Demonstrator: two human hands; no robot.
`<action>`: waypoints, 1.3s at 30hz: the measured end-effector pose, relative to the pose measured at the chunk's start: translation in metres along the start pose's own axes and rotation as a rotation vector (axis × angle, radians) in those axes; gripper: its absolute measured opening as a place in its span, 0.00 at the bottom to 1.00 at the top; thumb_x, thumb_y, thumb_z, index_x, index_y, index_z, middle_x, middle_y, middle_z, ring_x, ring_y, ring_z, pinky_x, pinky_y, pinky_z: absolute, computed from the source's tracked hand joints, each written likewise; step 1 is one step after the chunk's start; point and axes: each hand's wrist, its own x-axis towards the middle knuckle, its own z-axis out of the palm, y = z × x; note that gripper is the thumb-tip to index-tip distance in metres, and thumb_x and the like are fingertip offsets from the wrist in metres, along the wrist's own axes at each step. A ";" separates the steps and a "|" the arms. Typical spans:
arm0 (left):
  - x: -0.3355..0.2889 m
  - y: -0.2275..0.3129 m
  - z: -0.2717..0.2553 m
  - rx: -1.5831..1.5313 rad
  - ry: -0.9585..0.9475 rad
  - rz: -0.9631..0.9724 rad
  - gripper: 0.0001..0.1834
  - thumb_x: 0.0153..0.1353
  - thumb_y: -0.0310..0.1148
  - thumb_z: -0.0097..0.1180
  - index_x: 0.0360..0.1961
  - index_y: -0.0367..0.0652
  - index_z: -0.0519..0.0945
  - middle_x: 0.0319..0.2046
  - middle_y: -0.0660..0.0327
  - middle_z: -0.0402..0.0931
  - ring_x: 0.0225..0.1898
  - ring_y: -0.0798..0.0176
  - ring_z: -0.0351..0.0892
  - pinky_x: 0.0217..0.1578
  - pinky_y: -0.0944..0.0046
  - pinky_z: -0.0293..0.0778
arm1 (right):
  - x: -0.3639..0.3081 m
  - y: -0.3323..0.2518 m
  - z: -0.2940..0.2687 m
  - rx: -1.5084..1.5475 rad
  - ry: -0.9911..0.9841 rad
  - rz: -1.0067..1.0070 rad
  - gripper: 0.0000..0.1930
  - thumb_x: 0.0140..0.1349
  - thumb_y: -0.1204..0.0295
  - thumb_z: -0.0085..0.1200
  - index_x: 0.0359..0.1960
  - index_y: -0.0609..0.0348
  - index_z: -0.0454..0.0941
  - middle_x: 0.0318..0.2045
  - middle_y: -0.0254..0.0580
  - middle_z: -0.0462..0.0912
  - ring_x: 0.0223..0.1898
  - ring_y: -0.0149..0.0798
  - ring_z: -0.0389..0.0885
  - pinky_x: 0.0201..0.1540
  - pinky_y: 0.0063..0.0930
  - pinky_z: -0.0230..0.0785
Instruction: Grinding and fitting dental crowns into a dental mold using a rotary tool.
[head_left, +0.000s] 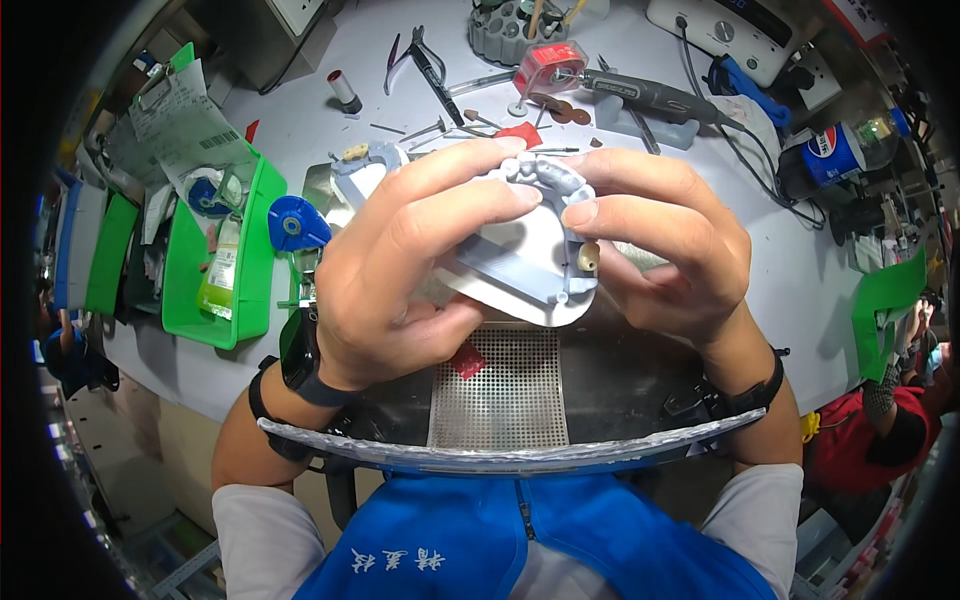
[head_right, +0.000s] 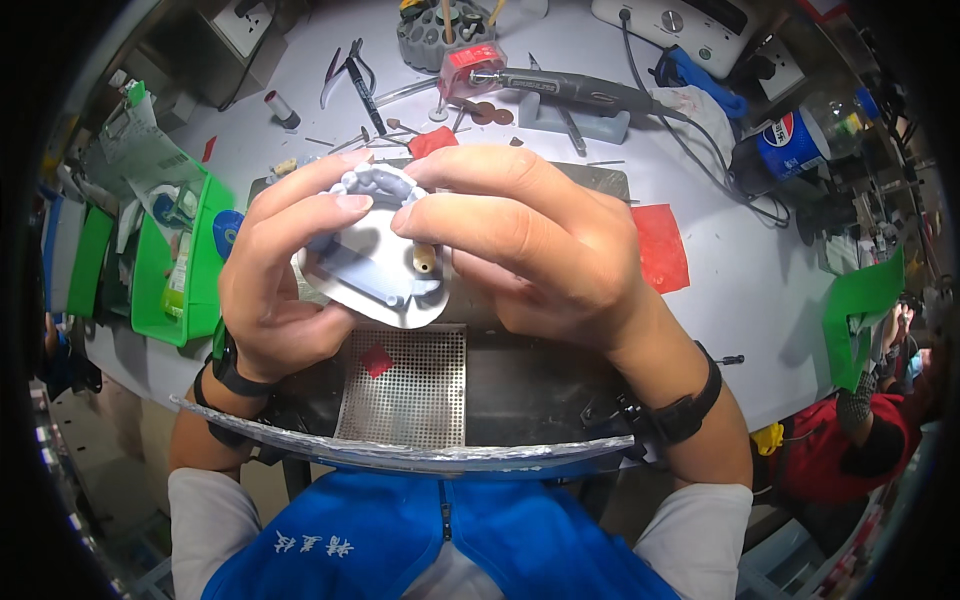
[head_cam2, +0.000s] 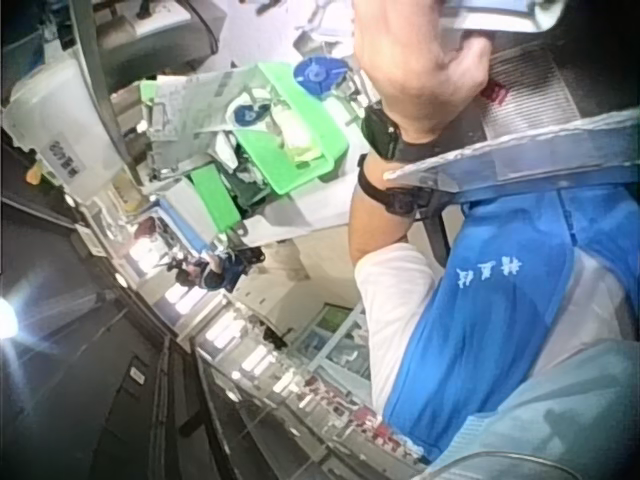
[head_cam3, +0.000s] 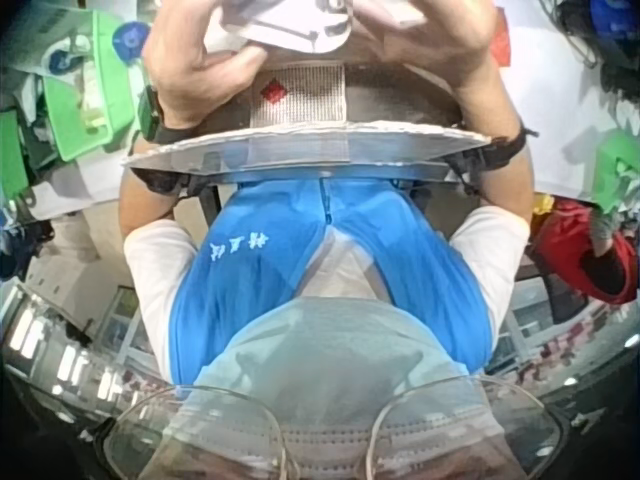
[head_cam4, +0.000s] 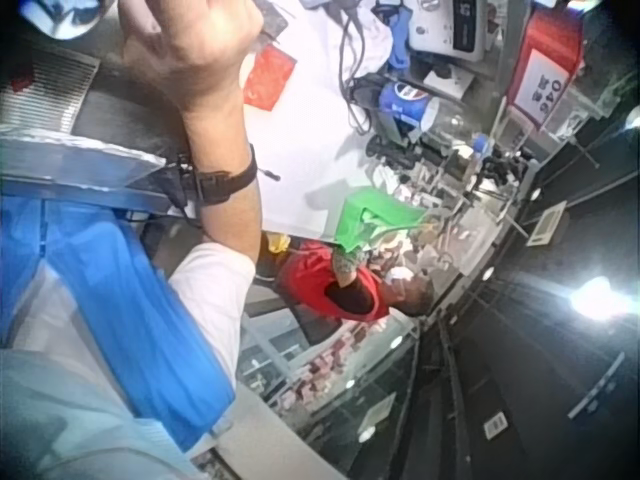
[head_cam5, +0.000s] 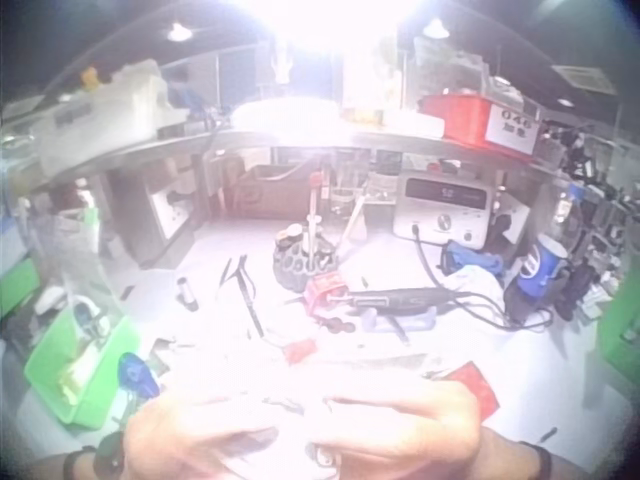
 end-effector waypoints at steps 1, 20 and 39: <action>0.001 0.001 0.001 -0.010 0.025 0.019 0.35 0.39 0.15 0.71 0.55 0.37 0.80 0.56 0.42 0.80 0.54 0.45 0.84 0.52 0.57 0.81 | 0.000 0.001 0.000 -0.002 0.001 0.000 0.25 0.43 0.89 0.67 0.46 0.56 0.86 0.47 0.48 0.85 0.40 0.46 0.88 0.39 0.33 0.83; -0.010 -0.004 0.002 -0.278 -0.152 -0.211 0.36 0.48 0.34 0.78 0.60 0.39 0.79 0.58 0.50 0.79 0.60 0.49 0.79 0.62 0.53 0.73 | -0.004 -0.005 -0.011 0.075 -0.236 0.220 0.23 0.42 0.83 0.72 0.44 0.63 0.84 0.38 0.48 0.88 0.40 0.45 0.90 0.44 0.32 0.81; 0.000 0.014 -0.056 0.388 -0.070 -0.189 0.38 0.44 0.38 0.73 0.61 0.53 0.77 0.55 0.52 0.73 0.45 0.46 0.84 0.42 0.53 0.83 | -0.004 -0.003 -0.005 0.002 -0.355 0.415 0.18 0.55 0.84 0.66 0.48 0.63 0.83 0.41 0.46 0.87 0.40 0.39 0.87 0.41 0.28 0.78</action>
